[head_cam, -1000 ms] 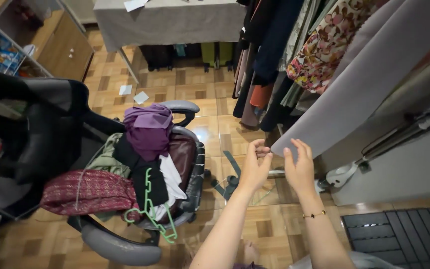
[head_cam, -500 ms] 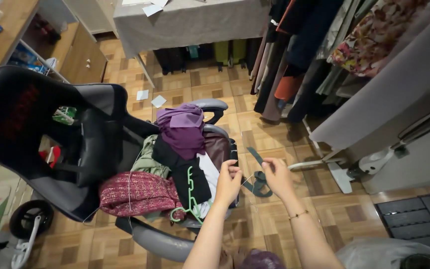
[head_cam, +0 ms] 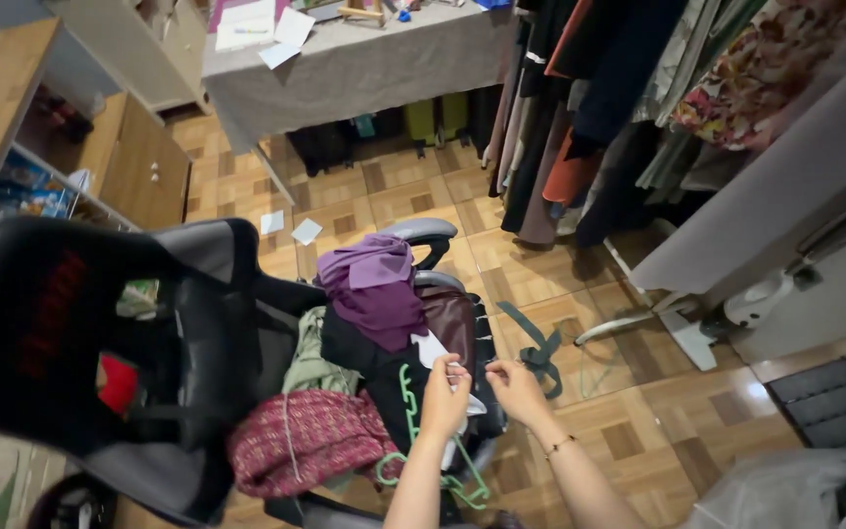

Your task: The recorder picks up various articles of clothing from a chair and hangs them onto a drying rack using hangers.

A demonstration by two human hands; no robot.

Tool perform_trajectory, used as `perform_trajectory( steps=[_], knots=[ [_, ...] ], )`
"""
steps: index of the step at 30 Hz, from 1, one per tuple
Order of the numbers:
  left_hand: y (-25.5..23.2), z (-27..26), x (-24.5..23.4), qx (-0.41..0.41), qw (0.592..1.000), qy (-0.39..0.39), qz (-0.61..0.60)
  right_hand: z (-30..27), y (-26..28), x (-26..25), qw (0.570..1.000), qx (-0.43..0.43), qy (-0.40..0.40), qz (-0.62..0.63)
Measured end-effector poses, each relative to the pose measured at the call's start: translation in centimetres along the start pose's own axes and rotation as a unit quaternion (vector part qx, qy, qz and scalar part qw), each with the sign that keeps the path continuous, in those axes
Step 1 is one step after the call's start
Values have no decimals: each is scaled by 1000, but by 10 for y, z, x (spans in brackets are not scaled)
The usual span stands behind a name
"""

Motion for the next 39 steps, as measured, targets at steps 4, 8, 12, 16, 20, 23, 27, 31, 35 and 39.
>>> perform_trajectory(
  steps=[4,8,12,16,20,23,27,31,35,39],
  knots=[
    [23,15,-25,-22,997,68,3,5,-31,33,995,75,-62,20],
    [41,38,-62,-21,994,111,14,4,-52,83,986,120,-107,37],
    [89,42,-97,-32,989,124,79,-13,-74,141,981,170,-90,21],
    [164,47,-104,-60,974,131,177,-24,-122,182,967,241,-72,-29],
    [195,48,-96,-121,946,133,270,-19,-139,204,961,269,-54,-42],
    [214,45,-90,-145,930,116,318,-17,-142,216,965,251,-62,-36],
    [268,34,-71,-239,943,121,200,-12,-149,235,975,213,-59,-36],
    [291,41,-58,-176,977,87,83,3,-121,227,981,166,-70,-77],
    [254,40,-78,-161,977,114,76,-7,-79,209,986,136,-78,-61],
    [236,58,-103,-144,984,102,34,-6,-22,186,991,74,-110,-3]
  ],
)
Point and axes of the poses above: each hand's wrist, its own z-axis towards the middle knuckle, its own x-axis out of the palm, y = z × x, the point moved 5 cm from there along z, towards the middle knuckle, and after that the axes turned 5 degrees about x, right-handed, at the moved point
